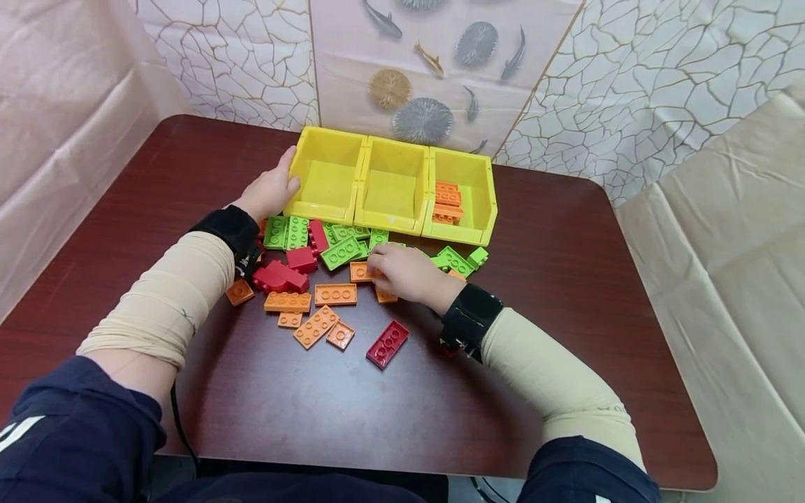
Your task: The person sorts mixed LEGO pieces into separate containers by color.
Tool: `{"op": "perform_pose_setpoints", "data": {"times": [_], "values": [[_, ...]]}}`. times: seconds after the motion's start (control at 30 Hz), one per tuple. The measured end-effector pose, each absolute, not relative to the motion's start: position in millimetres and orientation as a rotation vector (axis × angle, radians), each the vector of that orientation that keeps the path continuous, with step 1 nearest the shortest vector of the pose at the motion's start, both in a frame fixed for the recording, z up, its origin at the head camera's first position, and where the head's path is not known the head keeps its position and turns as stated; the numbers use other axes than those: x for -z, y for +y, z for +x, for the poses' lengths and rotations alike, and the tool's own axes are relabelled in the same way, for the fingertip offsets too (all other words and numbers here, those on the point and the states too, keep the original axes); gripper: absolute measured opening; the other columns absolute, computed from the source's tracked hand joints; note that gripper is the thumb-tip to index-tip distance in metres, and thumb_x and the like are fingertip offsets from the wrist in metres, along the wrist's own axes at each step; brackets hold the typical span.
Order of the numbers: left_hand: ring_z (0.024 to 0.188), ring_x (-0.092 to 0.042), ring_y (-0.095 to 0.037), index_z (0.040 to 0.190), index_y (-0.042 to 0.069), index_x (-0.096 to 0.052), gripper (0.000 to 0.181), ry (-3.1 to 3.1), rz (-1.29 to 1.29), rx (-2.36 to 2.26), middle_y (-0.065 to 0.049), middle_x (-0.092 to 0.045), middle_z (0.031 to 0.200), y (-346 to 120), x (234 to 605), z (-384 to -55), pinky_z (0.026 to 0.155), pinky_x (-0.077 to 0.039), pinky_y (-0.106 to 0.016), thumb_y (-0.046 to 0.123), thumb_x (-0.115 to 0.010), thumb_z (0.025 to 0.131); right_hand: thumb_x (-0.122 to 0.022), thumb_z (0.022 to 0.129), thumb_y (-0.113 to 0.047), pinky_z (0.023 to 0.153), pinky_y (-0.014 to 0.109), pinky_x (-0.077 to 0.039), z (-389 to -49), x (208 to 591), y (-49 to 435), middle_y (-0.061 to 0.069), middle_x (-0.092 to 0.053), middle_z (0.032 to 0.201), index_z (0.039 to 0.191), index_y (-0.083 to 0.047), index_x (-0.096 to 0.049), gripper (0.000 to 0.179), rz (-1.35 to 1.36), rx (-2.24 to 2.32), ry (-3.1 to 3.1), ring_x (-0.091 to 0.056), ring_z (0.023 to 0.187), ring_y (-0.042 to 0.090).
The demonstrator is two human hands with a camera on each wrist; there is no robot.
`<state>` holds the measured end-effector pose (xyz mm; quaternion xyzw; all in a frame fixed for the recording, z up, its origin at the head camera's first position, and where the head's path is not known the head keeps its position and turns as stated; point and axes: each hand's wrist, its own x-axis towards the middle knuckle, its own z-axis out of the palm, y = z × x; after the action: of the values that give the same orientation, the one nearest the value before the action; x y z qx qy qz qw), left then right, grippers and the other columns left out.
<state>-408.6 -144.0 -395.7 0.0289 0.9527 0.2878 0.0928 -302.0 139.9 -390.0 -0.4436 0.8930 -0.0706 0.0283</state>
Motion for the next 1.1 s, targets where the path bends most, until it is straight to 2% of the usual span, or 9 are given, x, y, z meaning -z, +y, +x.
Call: {"op": "perform_pose_setpoints", "data": {"times": [0.3, 0.67, 1.1], "values": [[0.076, -0.053, -0.032, 0.148, 0.027, 0.013, 0.064, 2.841, 0.085, -0.849, -0.018, -0.055, 0.091, -143, 396, -408, 0.073, -0.040, -0.040, 0.029, -0.027, 0.100, -0.068, 0.084, -0.012, 0.075, 0.035, -0.048, -312, 366, 172, 0.008, -0.059, 0.102, 0.095, -0.007, -0.067, 0.012, -1.307, 0.320, 2.846, -0.056, 0.090, 0.020], [0.079, -0.053, -0.032, 0.148, 0.029, 0.014, 0.065, 2.831, 0.065, -0.859, -0.018, -0.055, 0.093, -144, 395, -407, 0.076, -0.039, -0.041, 0.028, -0.029, 0.100, -0.067, 0.085, -0.014, 0.077, 0.043, -0.044, -339, 355, 236, 0.011, -0.058, 0.101, 0.099, -0.005, -0.064, 0.017, -0.908, 0.288, 3.017, -0.054, 0.090, 0.027], [0.067, -0.050, -0.031, 0.148, 0.028, 0.013, 0.065, 2.851, 0.089, -0.860, -0.016, -0.052, 0.079, -143, 398, -407, 0.066, -0.039, -0.038, 0.027, -0.029, 0.099, -0.062, 0.087, -0.013, 0.081, 0.048, -0.042, -385, 357, 252, 0.018, -0.054, 0.105, 0.104, 0.001, -0.063, 0.022, -0.699, 0.211, 3.054, -0.052, 0.094, 0.034]]}}
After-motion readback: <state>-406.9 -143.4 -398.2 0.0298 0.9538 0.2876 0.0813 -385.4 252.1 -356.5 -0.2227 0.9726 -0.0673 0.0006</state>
